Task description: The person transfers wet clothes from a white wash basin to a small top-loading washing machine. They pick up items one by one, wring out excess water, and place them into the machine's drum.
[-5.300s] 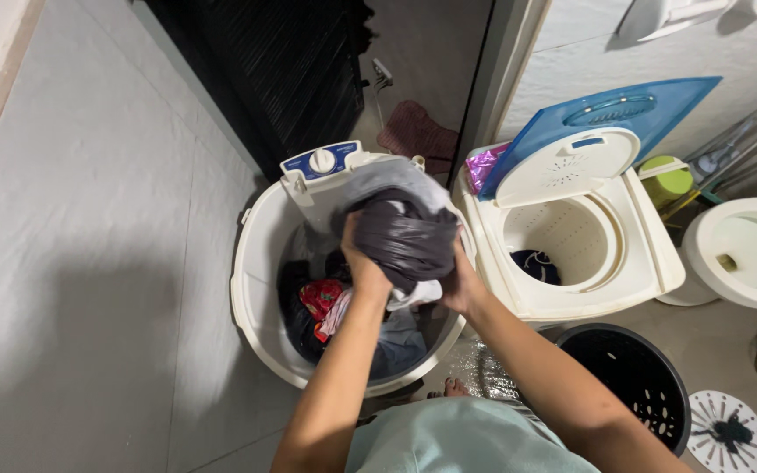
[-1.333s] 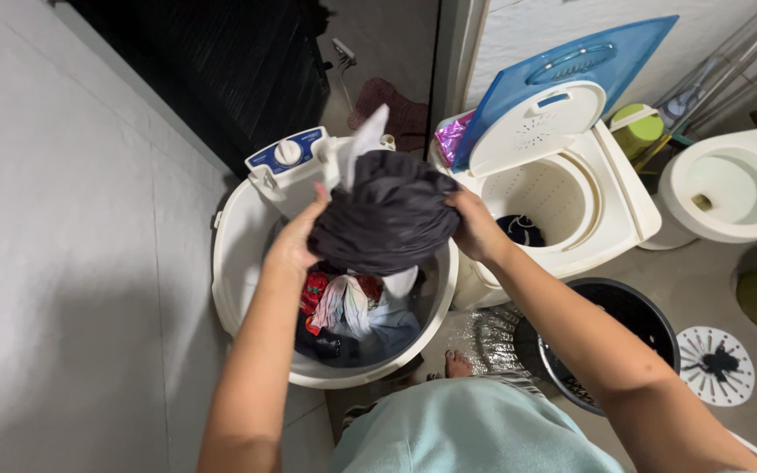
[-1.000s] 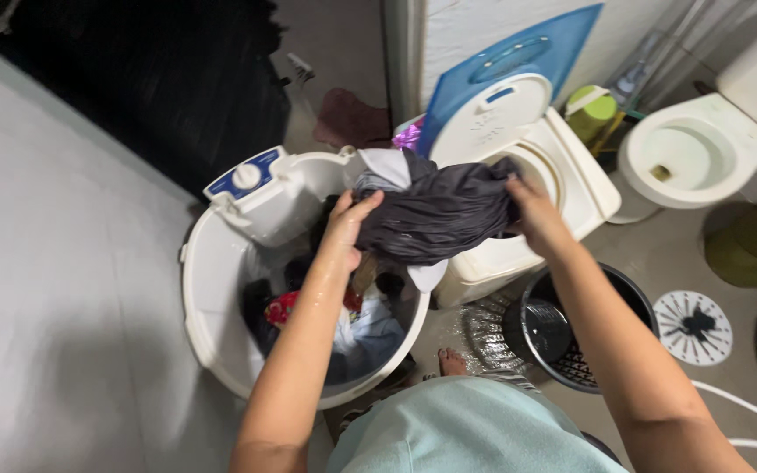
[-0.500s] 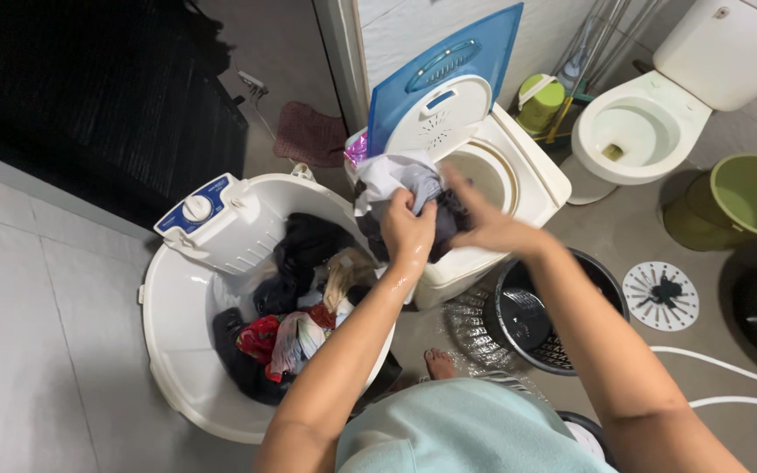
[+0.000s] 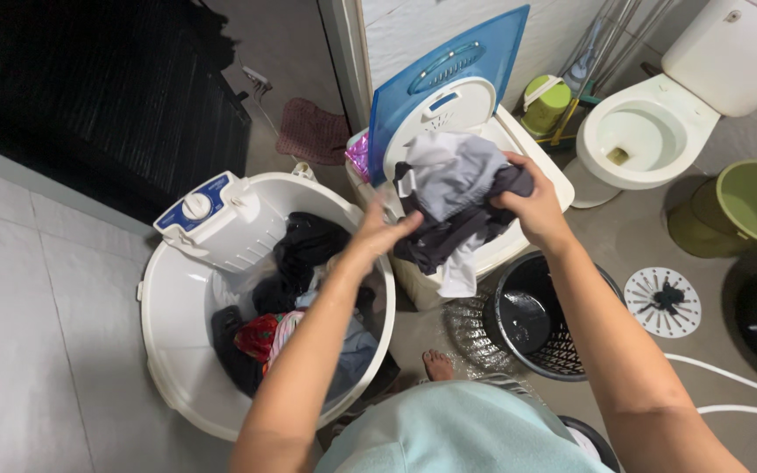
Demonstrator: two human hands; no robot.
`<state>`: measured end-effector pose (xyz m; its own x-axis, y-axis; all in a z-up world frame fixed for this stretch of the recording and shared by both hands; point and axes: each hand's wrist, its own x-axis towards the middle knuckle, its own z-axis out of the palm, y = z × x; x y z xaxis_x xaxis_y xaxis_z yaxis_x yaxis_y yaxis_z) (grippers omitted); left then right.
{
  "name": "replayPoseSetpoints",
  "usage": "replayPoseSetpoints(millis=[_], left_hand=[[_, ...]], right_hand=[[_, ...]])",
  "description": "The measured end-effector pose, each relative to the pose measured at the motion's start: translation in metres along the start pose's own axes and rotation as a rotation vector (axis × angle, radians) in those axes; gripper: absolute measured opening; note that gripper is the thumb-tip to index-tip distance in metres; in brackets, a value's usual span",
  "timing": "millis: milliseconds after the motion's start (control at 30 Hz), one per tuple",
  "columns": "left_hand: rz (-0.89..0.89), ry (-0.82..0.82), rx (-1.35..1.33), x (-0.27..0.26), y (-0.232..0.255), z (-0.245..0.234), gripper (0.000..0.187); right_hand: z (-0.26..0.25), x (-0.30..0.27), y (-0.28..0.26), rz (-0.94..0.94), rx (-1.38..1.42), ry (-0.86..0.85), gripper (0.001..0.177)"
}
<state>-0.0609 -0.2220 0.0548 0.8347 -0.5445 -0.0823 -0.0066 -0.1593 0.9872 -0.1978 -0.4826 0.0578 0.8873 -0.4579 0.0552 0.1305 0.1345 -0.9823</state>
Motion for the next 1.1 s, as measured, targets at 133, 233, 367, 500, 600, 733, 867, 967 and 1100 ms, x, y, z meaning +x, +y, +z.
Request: replayPoseSetpoints(millis=[133,233,367,500,600,733,867,967,1100], left_hand=[[-0.004,-0.141,-0.218,0.013,0.001,0.03,0.037],[0.046,-0.185,-0.353,0.029,0.026,0.032,0.028],[0.046,-0.349,-0.585,0.045,0.067,0.055,0.018],[0.016,-0.286,-0.601,0.046,0.089,0.076,0.017],[0.072,-0.273,-0.445,0.051,0.103,0.089,0.017],[0.282,-0.281,-0.037,0.054,0.109,0.098,0.025],[0.561,0.164,0.507,0.048,0.062,0.088,0.087],[-0.117,-0.072,0.506,0.036,0.004,0.1,0.154],[-0.301,-0.239,0.481,0.015,-0.059,0.14,0.166]], right_hand=[[-0.03,0.002,0.012,0.068,0.157,-0.003,0.075],[-0.039,0.0,0.026,0.134,0.04,0.016,0.076],[-0.03,0.002,0.022,0.181,-0.466,-0.222,0.08],[-0.014,0.0,-0.008,0.062,-0.716,-0.252,0.096],[0.003,-0.001,-0.024,0.147,-0.369,-0.175,0.088],[0.01,0.025,-0.034,0.071,-0.225,0.164,0.051],[-0.004,0.052,-0.044,0.114,-0.015,0.366,0.014],[-0.007,0.065,-0.067,0.123,0.147,0.382,0.016],[0.001,0.075,-0.112,0.036,0.285,0.37,0.017]])
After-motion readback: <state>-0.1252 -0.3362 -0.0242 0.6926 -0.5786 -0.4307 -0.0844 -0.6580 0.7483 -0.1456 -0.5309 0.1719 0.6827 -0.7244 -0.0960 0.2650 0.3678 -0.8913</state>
